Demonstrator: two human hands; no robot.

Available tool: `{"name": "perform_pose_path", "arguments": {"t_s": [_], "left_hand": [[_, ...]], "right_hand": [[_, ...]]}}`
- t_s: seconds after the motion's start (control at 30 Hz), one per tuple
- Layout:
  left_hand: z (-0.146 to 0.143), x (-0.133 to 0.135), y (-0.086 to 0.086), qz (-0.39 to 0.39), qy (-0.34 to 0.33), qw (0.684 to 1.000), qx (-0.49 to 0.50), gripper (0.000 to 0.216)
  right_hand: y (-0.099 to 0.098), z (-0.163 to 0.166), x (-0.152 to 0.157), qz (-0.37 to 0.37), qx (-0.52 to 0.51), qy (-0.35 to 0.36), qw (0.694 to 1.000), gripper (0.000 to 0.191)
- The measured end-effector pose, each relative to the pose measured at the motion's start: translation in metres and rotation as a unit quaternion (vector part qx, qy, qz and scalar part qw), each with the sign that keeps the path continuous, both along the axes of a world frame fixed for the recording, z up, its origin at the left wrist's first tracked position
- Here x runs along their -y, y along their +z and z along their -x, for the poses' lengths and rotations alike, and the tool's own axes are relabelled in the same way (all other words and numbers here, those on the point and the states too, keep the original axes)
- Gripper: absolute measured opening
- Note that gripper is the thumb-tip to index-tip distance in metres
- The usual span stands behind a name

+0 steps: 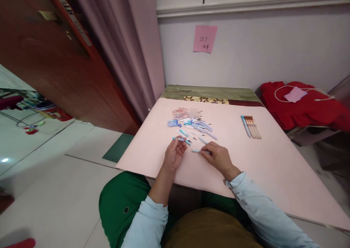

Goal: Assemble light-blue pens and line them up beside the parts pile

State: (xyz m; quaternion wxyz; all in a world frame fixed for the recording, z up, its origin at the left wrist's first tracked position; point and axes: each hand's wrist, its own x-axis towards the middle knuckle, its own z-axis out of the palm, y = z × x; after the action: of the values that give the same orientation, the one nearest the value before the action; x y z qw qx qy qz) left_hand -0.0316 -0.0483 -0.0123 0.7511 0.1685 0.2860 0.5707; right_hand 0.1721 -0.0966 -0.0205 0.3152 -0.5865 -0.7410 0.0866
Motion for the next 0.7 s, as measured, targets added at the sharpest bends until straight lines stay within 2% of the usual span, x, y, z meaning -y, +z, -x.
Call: {"name": "perform_pose_path", "arguments": {"t_s": [0.07,0.2,0.27,0.53,0.7], "left_hand": [[0.000,0.000,0.000,0.009,0.000,1.000,0.004,0.014],[0.000,-0.002,0.000,0.023,0.005,1.000,0.009,0.014],[-0.001,-0.002,0.000,0.026,0.008,1.000,0.009,0.015],[-0.001,-0.003,0.001,0.019,0.015,1.000,0.005,0.009],[-0.001,-0.003,0.002,0.015,0.017,1.000,0.003,0.010]], "right_hand": [[0.000,0.000,0.000,0.003,-0.002,-0.025,1.000,0.025],[0.001,-0.001,0.000,-0.002,-0.013,-0.121,0.993,0.027],[0.000,-0.002,0.000,-0.002,-0.017,-0.141,0.990,0.026],[-0.005,0.000,0.000,0.006,0.014,-0.142,0.990,0.020],[0.008,-0.001,-0.003,-0.005,-0.013,-0.137,0.991,0.022]]}}
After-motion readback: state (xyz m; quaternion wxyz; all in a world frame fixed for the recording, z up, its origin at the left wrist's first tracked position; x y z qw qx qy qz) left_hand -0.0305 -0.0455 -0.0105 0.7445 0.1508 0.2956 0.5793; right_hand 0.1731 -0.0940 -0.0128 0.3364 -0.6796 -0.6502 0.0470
